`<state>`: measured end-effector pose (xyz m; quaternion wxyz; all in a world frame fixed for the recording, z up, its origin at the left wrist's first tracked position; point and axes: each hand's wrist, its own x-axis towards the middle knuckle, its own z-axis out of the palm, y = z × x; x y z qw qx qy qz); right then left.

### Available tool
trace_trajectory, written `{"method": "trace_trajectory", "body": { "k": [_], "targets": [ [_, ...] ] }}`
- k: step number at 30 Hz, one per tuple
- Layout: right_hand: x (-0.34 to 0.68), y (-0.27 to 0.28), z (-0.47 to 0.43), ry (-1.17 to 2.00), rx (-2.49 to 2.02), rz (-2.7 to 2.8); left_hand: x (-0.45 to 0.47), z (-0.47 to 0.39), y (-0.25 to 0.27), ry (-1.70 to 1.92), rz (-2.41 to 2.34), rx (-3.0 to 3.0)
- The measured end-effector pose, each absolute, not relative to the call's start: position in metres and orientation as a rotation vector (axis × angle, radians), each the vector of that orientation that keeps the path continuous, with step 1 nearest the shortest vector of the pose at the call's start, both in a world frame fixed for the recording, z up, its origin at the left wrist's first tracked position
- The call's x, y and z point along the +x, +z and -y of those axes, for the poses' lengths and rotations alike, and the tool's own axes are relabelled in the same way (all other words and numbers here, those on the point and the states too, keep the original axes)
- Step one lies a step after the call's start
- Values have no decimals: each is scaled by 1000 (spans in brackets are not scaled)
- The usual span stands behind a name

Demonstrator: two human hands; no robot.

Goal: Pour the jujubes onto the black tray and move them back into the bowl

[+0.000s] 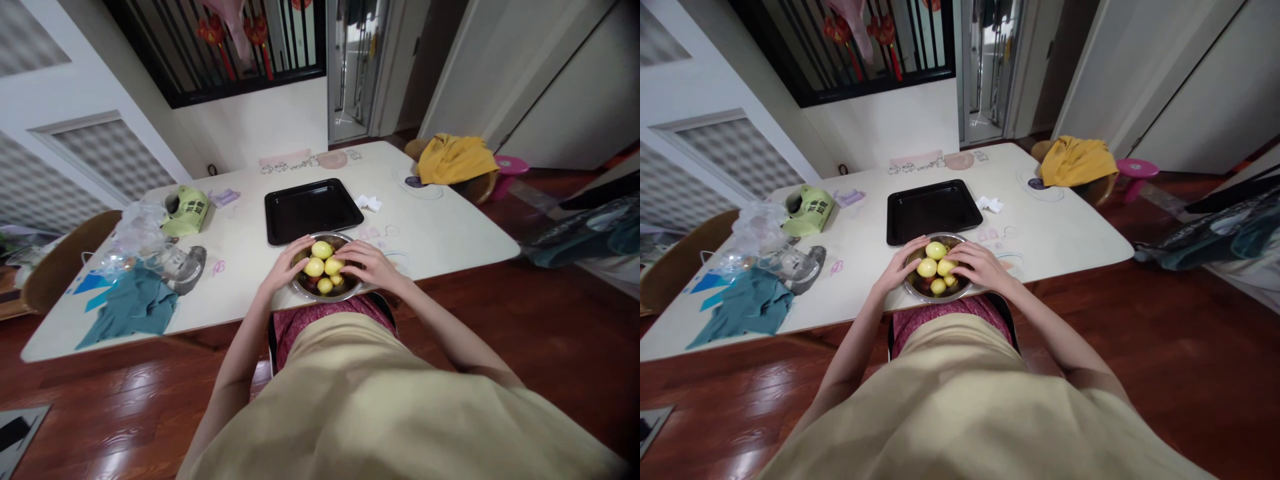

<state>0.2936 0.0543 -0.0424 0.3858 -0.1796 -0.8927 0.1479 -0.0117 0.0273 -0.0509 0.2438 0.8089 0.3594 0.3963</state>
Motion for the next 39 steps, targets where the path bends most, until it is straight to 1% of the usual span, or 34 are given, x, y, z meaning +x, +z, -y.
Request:
{"method": "trace_trajectory", "body": {
  "k": [4, 9, 13, 39],
  "targets": [
    [292, -60, -59, 322, -552, 2039, -12, -26, -50, 1082, -987, 2210],
    [288, -78, -62, 406, -620, 1862, -13, -25, -50, 1077, -1004, 2206],
    [287, -82, -62, 449, -643, 1851, -14, -27, -52, 1081, -996, 2217],
    [285, -87, -65, 466, -594, 1788, -13, -27, -52, 1075, -1007, 2228]
  ]
}}
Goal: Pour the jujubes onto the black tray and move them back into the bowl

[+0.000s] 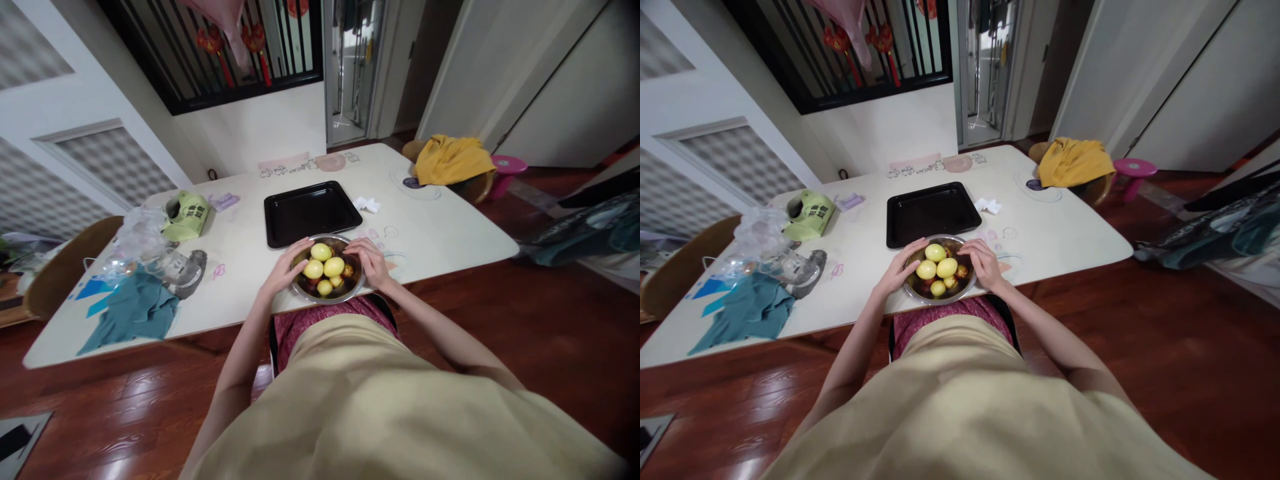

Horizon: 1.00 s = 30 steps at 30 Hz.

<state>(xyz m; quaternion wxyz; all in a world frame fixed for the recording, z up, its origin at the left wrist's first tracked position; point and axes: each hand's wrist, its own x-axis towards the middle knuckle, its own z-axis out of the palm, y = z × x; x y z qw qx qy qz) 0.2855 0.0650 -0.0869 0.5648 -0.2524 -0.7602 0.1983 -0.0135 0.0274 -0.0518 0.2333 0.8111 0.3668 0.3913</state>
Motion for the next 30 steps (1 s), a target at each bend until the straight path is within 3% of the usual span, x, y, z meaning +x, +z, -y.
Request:
{"method": "trace_trajectory", "body": {
  "k": [30],
  "targets": [
    [285, -87, -65, 449, -593, 1793, -14, -27, -50, 1037, -1032, 2235]
  ]
}}
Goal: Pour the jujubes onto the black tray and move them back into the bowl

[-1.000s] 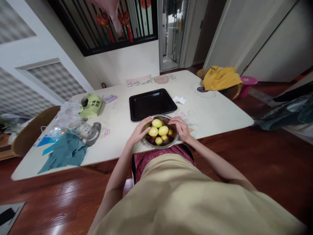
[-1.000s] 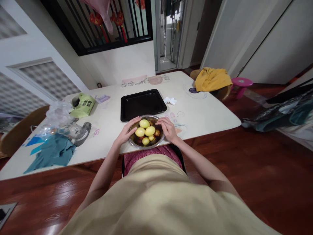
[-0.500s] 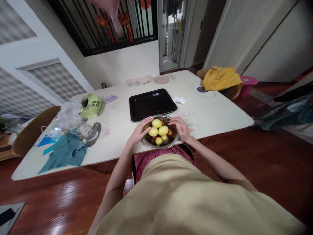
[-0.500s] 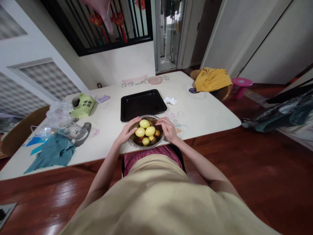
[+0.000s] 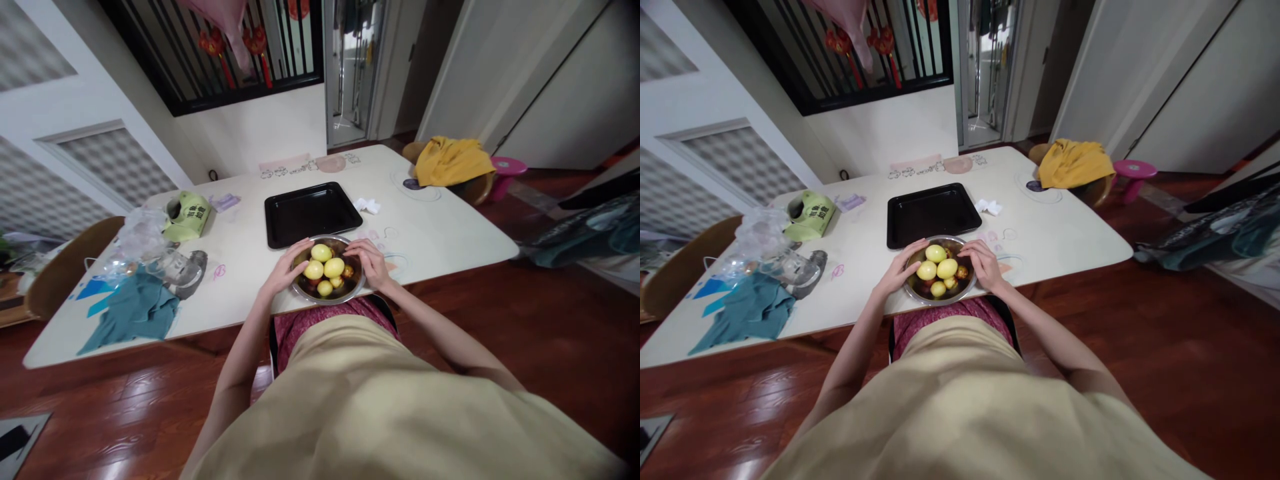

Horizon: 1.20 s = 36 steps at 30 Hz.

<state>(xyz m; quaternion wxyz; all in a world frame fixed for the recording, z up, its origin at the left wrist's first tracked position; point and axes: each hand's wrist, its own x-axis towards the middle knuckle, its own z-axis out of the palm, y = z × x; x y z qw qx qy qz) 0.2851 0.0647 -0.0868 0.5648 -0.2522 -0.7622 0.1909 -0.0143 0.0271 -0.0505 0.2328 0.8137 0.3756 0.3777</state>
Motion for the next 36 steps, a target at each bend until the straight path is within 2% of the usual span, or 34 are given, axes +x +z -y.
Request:
{"method": "trace_trajectory", "body": {
  "k": [10, 18, 24, 30, 32, 36],
  "targets": [
    [285, -87, -64, 478, -644, 1802, 7, -10, -21, 799, -1049, 2485],
    [285, -86, -63, 473, -638, 1801, 11, -7, -24, 586, -1243, 2519],
    [283, -85, -62, 450, -612, 1805, 21, -14, -26, 577, -1268, 2553],
    [294, -75, -58, 393, -973, 1790, 20, -14, -24, 577, -1231, 2525],
    [299, -75, -60, 562, -1114, 1817, 19, -11, -25, 599, -1200, 2501],
    [299, -77, -60, 1297, -1121, 1817, 23, -4, -30, 657, -1212, 2447]
  ]
}}
